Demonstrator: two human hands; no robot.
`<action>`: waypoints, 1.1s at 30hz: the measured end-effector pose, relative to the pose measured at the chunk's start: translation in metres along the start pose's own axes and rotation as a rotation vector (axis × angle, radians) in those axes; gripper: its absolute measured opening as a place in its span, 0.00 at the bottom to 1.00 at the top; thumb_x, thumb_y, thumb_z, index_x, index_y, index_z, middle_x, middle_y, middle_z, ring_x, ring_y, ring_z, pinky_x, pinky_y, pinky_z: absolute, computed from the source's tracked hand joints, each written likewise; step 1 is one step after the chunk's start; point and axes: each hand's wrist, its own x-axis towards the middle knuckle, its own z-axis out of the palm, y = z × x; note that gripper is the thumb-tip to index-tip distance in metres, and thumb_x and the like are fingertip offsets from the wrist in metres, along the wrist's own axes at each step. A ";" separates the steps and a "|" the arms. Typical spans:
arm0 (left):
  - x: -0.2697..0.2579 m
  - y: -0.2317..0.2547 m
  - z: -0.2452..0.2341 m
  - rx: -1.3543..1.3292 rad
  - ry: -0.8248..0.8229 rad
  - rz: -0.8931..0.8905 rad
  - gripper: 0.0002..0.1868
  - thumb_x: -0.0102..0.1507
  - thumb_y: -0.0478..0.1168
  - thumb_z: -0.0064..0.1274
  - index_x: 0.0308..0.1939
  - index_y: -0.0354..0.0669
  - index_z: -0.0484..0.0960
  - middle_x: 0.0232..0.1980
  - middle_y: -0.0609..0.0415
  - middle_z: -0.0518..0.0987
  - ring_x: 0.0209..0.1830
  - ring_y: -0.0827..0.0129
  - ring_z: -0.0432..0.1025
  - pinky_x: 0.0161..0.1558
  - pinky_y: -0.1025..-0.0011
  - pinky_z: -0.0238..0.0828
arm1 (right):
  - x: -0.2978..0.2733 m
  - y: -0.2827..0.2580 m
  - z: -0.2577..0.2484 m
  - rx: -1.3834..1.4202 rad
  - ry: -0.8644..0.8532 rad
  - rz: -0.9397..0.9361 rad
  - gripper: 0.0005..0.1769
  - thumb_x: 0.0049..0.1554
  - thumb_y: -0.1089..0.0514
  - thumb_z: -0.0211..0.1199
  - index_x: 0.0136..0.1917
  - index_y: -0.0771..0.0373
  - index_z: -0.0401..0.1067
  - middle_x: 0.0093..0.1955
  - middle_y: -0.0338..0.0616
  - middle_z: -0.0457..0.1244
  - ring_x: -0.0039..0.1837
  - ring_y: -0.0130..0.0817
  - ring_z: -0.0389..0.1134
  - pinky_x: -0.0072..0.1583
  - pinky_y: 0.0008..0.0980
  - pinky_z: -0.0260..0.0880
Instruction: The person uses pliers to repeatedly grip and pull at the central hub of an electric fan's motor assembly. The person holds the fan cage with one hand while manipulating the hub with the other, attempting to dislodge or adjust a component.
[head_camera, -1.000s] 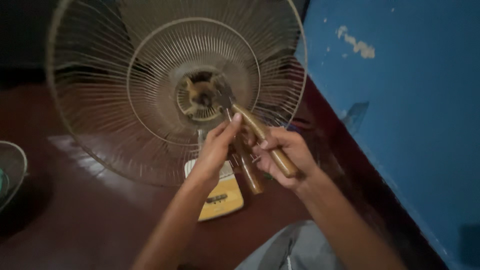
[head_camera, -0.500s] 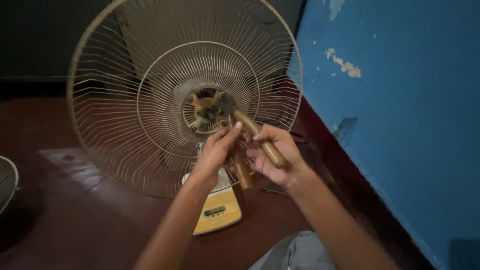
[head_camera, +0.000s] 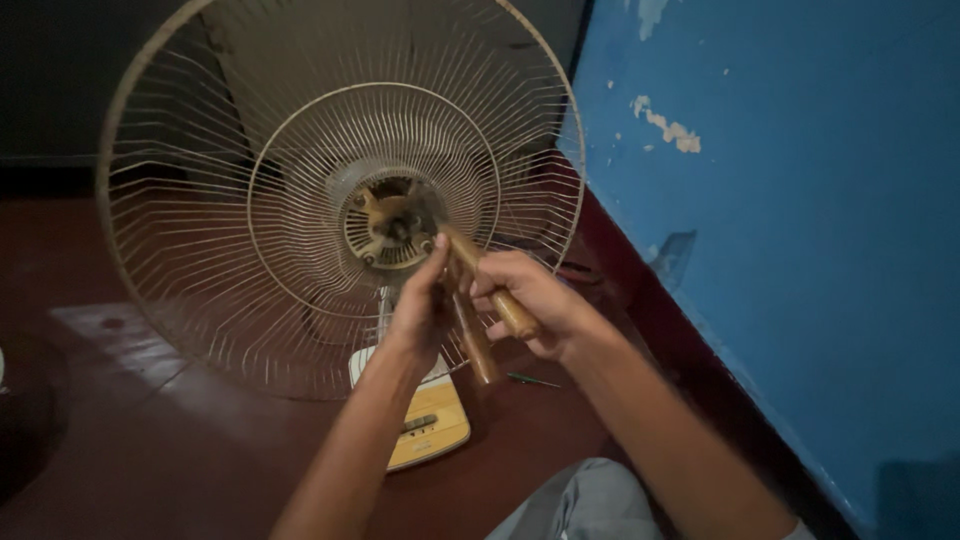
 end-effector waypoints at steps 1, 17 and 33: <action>0.000 0.001 -0.001 -0.005 0.012 -0.009 0.34 0.56 0.74 0.46 0.50 0.53 0.78 0.58 0.47 0.76 0.63 0.53 0.68 0.65 0.48 0.58 | 0.000 -0.001 0.000 0.030 -0.028 0.012 0.04 0.54 0.60 0.56 0.44 0.61 0.65 0.37 0.35 0.56 0.38 0.22 0.59 0.39 0.31 0.71; -0.007 0.013 0.000 -0.114 0.060 -0.062 0.22 0.55 0.64 0.47 0.35 0.53 0.77 0.31 0.59 0.77 0.37 0.67 0.71 0.45 0.62 0.69 | -0.011 0.001 0.032 0.060 0.073 0.005 0.16 0.48 0.61 0.54 0.51 0.67 0.61 0.44 0.50 0.60 0.43 0.41 0.69 0.47 0.50 0.77; -0.009 0.012 0.008 -0.139 0.026 0.000 0.20 0.64 0.61 0.48 0.40 0.49 0.75 0.37 0.55 0.76 0.40 0.65 0.71 0.47 0.59 0.66 | -0.015 -0.004 0.026 0.067 0.050 -0.007 0.10 0.53 0.61 0.52 0.48 0.64 0.61 0.38 0.41 0.56 0.36 0.29 0.63 0.47 0.51 0.81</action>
